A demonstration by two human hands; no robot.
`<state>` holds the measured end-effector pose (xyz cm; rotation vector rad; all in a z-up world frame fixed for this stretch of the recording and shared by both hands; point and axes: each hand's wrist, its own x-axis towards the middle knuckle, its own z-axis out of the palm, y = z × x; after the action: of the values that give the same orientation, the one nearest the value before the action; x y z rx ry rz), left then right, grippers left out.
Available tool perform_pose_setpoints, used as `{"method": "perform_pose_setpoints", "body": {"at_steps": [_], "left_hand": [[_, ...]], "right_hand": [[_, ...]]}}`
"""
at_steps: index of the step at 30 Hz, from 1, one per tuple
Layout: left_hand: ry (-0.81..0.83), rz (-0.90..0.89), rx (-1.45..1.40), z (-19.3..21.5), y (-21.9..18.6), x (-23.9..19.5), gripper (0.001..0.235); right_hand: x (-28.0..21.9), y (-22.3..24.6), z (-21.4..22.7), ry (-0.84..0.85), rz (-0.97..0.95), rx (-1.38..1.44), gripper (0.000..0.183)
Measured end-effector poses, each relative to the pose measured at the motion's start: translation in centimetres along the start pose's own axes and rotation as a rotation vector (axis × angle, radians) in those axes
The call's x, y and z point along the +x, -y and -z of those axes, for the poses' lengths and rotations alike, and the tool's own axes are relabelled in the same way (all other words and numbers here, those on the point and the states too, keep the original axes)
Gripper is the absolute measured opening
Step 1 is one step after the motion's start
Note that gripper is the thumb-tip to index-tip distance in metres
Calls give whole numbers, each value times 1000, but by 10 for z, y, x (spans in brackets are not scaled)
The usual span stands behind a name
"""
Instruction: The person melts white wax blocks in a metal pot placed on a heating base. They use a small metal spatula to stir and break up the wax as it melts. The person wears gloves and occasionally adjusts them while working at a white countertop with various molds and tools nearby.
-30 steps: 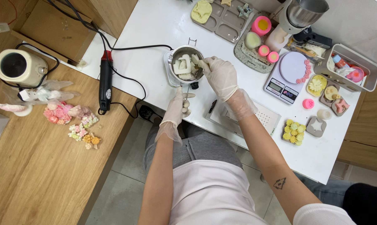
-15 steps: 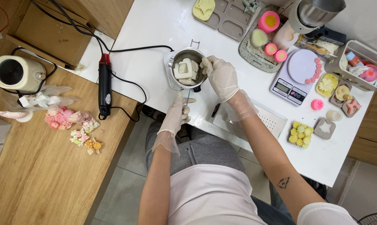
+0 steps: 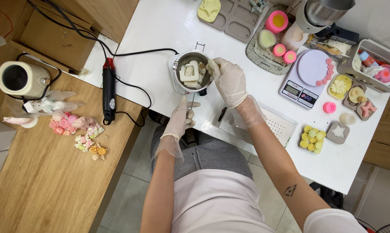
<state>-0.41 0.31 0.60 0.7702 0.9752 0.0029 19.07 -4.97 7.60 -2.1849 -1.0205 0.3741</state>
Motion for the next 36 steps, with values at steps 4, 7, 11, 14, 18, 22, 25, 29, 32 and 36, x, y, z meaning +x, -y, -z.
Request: {"method": "perform_pose_setpoints", "body": {"at_steps": [4, 7, 11, 14, 18, 22, 25, 29, 32, 36], "left_hand": [[-1, 6, 1, -3, 1, 3, 74], [11, -12, -3, 2, 2, -1, 72], [-7, -18, 49, -5, 2, 0, 71], [6, -22, 17, -1, 1, 1, 70], [-8, -34, 37, -1, 5, 6, 69], [-21, -35, 46, 2, 5, 11, 70], [-16, -33, 37, 1, 6, 16, 71], [-9, -42, 58, 7, 11, 18, 70], [-7, 18, 37, 4, 8, 22, 72], [6, -5, 34, 8, 12, 24, 72]], "right_hand": [[2, -8, 2, 7, 107, -147, 29], [2, -9, -6, 87, 21, -74, 29], [0, -15, 2, -50, 62, -92, 32], [3, -8, 5, 69, 16, -115, 36], [-2, -6, 16, 294, -97, 35, 38], [-2, -5, 22, 123, -76, 55, 39], [3, -8, 23, 38, 3, -28, 38], [-2, -8, 11, 154, -27, -71, 35], [-3, -6, 10, 65, -14, -34, 34], [2, 0, 3, 90, -18, -165, 35]]}}
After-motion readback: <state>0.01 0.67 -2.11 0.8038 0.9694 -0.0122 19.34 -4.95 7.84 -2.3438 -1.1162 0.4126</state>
